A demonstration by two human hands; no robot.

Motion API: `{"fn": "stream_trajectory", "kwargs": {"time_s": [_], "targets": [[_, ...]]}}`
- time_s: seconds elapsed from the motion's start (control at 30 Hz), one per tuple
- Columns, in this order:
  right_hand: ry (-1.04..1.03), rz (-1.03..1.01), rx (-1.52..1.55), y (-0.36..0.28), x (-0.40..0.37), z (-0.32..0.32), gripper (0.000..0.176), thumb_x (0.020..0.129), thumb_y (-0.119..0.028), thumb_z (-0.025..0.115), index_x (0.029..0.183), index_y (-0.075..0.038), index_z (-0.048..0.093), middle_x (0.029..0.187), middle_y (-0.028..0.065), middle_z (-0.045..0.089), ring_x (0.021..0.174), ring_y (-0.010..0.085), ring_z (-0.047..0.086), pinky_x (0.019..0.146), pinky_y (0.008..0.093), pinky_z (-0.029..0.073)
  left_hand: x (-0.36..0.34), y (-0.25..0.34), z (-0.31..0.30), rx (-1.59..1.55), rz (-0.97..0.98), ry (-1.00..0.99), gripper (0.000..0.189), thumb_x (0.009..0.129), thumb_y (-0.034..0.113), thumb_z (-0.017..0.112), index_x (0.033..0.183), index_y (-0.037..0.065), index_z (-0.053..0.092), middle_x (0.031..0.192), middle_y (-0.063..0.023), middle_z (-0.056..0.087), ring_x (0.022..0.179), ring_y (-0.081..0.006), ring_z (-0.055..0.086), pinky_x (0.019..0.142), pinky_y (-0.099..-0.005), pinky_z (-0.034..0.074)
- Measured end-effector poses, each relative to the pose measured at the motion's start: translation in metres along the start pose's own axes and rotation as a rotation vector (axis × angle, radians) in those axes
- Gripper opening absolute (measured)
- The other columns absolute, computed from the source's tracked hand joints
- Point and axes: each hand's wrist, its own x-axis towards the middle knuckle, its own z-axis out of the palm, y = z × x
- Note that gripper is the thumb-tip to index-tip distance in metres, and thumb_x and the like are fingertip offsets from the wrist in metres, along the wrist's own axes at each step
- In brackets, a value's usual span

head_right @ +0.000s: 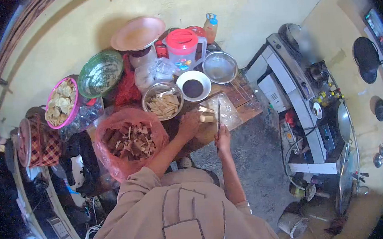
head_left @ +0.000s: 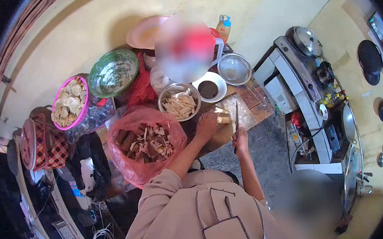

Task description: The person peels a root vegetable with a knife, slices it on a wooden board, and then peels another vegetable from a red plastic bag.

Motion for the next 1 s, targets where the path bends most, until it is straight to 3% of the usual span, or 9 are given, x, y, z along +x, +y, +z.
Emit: {"fn": "stream_trajectory", "kwargs": {"time_s": [0.07,0.17,0.23,0.3,0.53,0.63,0.73,0.83,1.0], "targets": [[0.049,-0.024,-0.086,0.008,0.009,0.006,0.046,0.089,-0.043,0.040,0.121,-0.011,0.043,0.052,-0.0050,0.036,0.037,0.0037,0.028,0.033,0.0193,0.024,-0.005,-0.001,-0.008,-0.136,0.000,0.018,0.033,0.075,0.016,0.053,0.107,0.006,0.050,0.104,-0.0134,0.051,0.095,-0.0324,0.050,0.078,-0.0416,0.040],[0.064,-0.133,-0.261,0.024,0.023,0.014,0.048,0.086,-0.037,0.049,0.122,-0.005,0.043,0.071,0.0062,0.056,0.050,0.0120,0.048,0.046,0.0241,0.039,-0.025,0.005,-0.046,-0.359,0.038,0.043,0.029,0.080,0.014,0.050,0.106,0.005,0.050,0.102,-0.0153,0.053,0.093,-0.0335,0.051,0.079,-0.0406,0.041],[0.167,-0.413,-0.483,0.064,0.054,0.009,0.055,0.081,-0.026,0.058,0.126,-0.003,0.037,0.096,0.0170,0.059,0.080,0.0257,0.058,0.070,0.0323,0.045,-0.047,0.012,-0.090,-0.503,0.061,0.062,0.024,0.082,0.013,0.047,0.102,0.003,0.054,0.094,-0.0148,0.056,0.086,-0.0313,0.054,0.076,-0.0385,0.042],[0.201,-0.588,-0.542,0.057,0.051,0.025,0.059,0.078,-0.022,0.061,0.127,-0.004,0.034,0.105,0.0206,0.056,0.094,0.0301,0.057,0.079,0.0355,0.043,-0.075,0.002,-0.132,-0.457,0.003,0.004,0.021,0.083,0.012,0.046,0.101,0.003,0.055,0.094,-0.0145,0.056,0.087,-0.0302,0.054,0.076,-0.0369,0.042],[0.226,-0.591,-0.514,0.043,0.042,0.057,0.066,0.076,-0.018,0.063,0.131,-0.005,0.029,0.101,0.0205,0.057,0.091,0.0258,0.058,0.078,0.0332,0.045,-0.156,-0.088,-0.215,-0.407,-0.575,0.181,0.017,0.080,0.010,0.049,0.096,0.006,0.057,0.089,-0.0130,0.056,0.085,-0.0295,0.054,0.077,-0.0369,0.041],[0.175,-0.506,-0.434,0.042,0.033,0.061,0.065,0.076,-0.015,0.061,0.131,-0.003,0.027,0.104,0.0182,0.057,0.092,0.0230,0.057,0.079,0.0307,0.044,-0.168,-0.124,-0.233,-0.122,-0.470,0.250,0.018,0.077,0.009,0.052,0.095,0.006,0.056,0.087,-0.0124,0.055,0.086,-0.0297,0.053,0.078,-0.0381,0.041],[0.203,-0.408,-0.487,0.056,0.040,0.056,0.067,0.076,-0.016,0.061,0.131,-0.004,0.026,0.103,0.0186,0.056,0.093,0.0251,0.056,0.081,0.0319,0.043,-0.169,-0.143,-0.243,0.111,-0.482,0.067,0.022,0.074,0.010,0.056,0.096,0.007,0.054,0.091,-0.0126,0.053,0.090,-0.0310,0.051,0.080,-0.0385,0.041],[0.311,-0.491,-0.584,0.072,0.043,0.052,0.065,0.076,-0.015,0.063,0.131,-0.005,0.030,0.081,0.0077,0.056,0.067,0.0135,0.051,0.062,0.0260,0.043,-0.166,-0.150,-0.243,0.173,-0.501,-0.042,0.028,0.072,0.014,0.060,0.097,0.005,0.051,0.098,-0.0137,0.051,0.095,-0.0314,0.049,0.081,-0.0384,0.041],[0.340,-0.644,-0.468,0.084,0.047,0.042,0.066,0.075,-0.014,0.065,0.131,-0.006,0.030,0.084,0.0072,0.057,0.068,0.0131,0.052,0.062,0.0269,0.044,-0.170,-0.167,-0.238,0.278,-0.473,-0.092,0.038,0.065,0.013,0.065,0.096,-0.002,0.050,0.100,-0.0170,0.050,0.099,-0.0326,0.048,0.083,-0.0390,0.041]]}}
